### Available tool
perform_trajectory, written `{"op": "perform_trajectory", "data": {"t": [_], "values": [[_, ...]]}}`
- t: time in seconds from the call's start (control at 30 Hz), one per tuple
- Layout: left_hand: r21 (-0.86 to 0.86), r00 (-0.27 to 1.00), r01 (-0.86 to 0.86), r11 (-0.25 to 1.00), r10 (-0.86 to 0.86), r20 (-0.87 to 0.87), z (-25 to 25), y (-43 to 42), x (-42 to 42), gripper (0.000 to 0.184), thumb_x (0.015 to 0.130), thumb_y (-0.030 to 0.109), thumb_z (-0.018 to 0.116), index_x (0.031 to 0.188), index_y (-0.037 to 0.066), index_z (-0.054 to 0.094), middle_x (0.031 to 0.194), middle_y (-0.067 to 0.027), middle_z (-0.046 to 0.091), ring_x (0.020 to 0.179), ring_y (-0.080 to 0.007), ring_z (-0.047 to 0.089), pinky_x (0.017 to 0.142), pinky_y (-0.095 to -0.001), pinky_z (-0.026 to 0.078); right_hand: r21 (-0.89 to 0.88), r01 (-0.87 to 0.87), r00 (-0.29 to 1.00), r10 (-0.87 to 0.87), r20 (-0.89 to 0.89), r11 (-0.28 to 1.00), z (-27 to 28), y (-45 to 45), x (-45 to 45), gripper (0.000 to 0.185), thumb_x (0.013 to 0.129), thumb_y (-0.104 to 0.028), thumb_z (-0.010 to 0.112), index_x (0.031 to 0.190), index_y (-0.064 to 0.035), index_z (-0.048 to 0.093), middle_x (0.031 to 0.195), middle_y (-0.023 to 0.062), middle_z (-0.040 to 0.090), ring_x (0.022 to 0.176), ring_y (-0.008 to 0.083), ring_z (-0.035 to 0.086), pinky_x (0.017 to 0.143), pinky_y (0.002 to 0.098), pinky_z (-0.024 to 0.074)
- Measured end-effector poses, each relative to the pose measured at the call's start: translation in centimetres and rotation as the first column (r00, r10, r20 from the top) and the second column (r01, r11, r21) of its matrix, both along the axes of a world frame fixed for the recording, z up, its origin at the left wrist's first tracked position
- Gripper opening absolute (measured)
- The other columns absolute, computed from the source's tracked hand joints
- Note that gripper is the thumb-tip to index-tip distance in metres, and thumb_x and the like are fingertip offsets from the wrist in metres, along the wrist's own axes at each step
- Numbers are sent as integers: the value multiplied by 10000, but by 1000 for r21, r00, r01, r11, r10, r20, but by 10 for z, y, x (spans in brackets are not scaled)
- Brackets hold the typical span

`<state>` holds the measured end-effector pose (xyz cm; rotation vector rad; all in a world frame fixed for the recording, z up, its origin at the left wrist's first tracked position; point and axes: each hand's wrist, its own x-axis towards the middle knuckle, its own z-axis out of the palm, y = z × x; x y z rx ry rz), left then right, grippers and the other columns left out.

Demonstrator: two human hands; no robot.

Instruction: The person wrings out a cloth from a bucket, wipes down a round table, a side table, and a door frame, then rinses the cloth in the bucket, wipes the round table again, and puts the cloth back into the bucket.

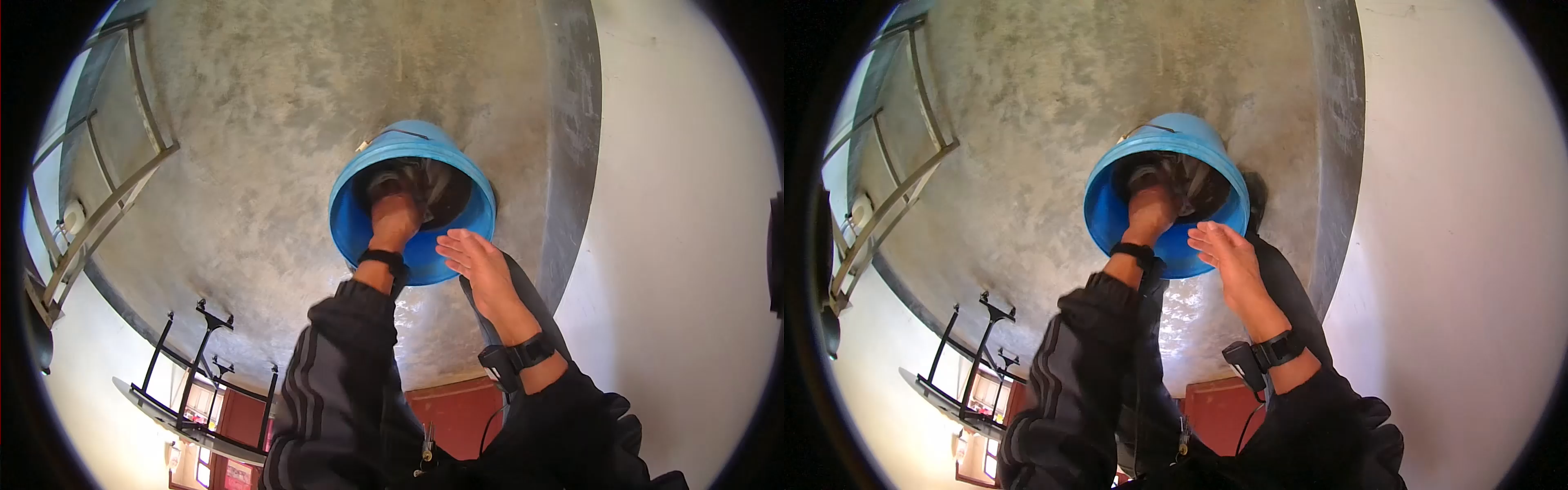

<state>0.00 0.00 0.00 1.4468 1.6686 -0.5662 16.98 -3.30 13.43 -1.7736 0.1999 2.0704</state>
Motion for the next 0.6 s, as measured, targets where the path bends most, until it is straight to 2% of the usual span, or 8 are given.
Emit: {"op": "perform_trajectory", "data": {"t": [0.07, 0.17, 0.2, 0.3, 0.37, 0.43, 0.57, 0.6], "values": [[-156, 979, 197, 968, -184, 92, -4, -5, 8, 394, 844, 337, 623, 1148, 95, 684, 1086, -240, 677, 1010, -391, 657, 866, -446, 533, 20, -17, 1000, 17, 23, 1000, 13, 3, 5, 514, 1004, -434, 497, 1288, -7, 525, 1283, 151, 602, 1220, 276, 559, 1029, 393, 408], [-221, 984, 117, 968, -82, 159, -17, 12, 1, 343, 864, 298, 600, 1074, 49, 706, 1050, -245, 683, 989, -392, 665, 859, -447, 530, 36, -15, 996, 12, 92, 999, -19, 1, 1, 514, 1009, -437, 485, 1285, -5, 523, 1302, 156, 583, 1239, 274, 539, 1027, 393, 407], [-145, 953, -109, 983, 145, 265, -16, -13, -10, 319, 867, 295, 598, 1025, 44, 715, 1011, -215, 699, 932, -364, 680, 822, -434, 537, 36, 9, 997, -12, 79, 999, -22, -10, -4, 525, 1007, -453, 483, 1292, -14, 520, 1335, 155, 555, 1268, 276, 511, 1031, 402, 402], [-323, 593, -567, 758, 648, 478, 41, -44, -19, 289, 856, 280, 623, 976, 29, 703, 885, -172, 710, 798, -292, 691, 745, -378, 539, -111, 61, 988, -45, 147, 992, -41, -20, -17, 696, 949, -563, 528, 1422, -65, 413, 1426, 143, 471, 1321, 284, 447, 1063, 461, 359], [-466, 446, -569, 678, 730, 518, 115, -52, -20, 238, 888, 191, 611, 1026, 5, 668, 818, -74, 681, 778, -120, 629, 721, -294, 510, -117, 91, 992, -100, -80, 989, -44, -14, -14, 711, 939, -608, 510, 1419, -90, 428, 1373, 132, 509, 1266, 255, 478, 1081, 460, 350], [-521, 306, -499, 693, 703, 642, 163, -65, -31, 242, 889, 190, 625, 1029, -5, 654, 826, -93, 674, 764, -125, 628, 703, -303, 501, -197, 54, 984, -85, -153, 979, -36, 0, -18, 643, 950, -582, 501, 1343, -73, 501, 1238, 104, 590, 1127, 255, 574, 997, 424, 453], [-320, 319, -746, 584, 736, 597, 194, -67, -14, 291, 883, 250, 648, 1022, -3, 616, 852, -175, 647, 763, -240, 664, 695, -357, 504, -121, 54, 953, -87, -289, 991, -75, -37, 0, 508, 989, -470, 482, 1295, -69, 541, 1144, 82, 634, 985, 243, 640, 875, 378, 536], [-80, 443, -787, 612, 651, 617, 185, -67, -4, 317, 865, 267, 641, 1022, -6, 602, 850, -193, 652, 765, -319, 654, 696, -395, 511, -57, 44, 941, -61, -332, 997, -79, -46, -3, 472, 999, -437, 476, 1289, -72, 546, 1126, 79, 641, 953, 236, 652, 845, 366, 550]]}}
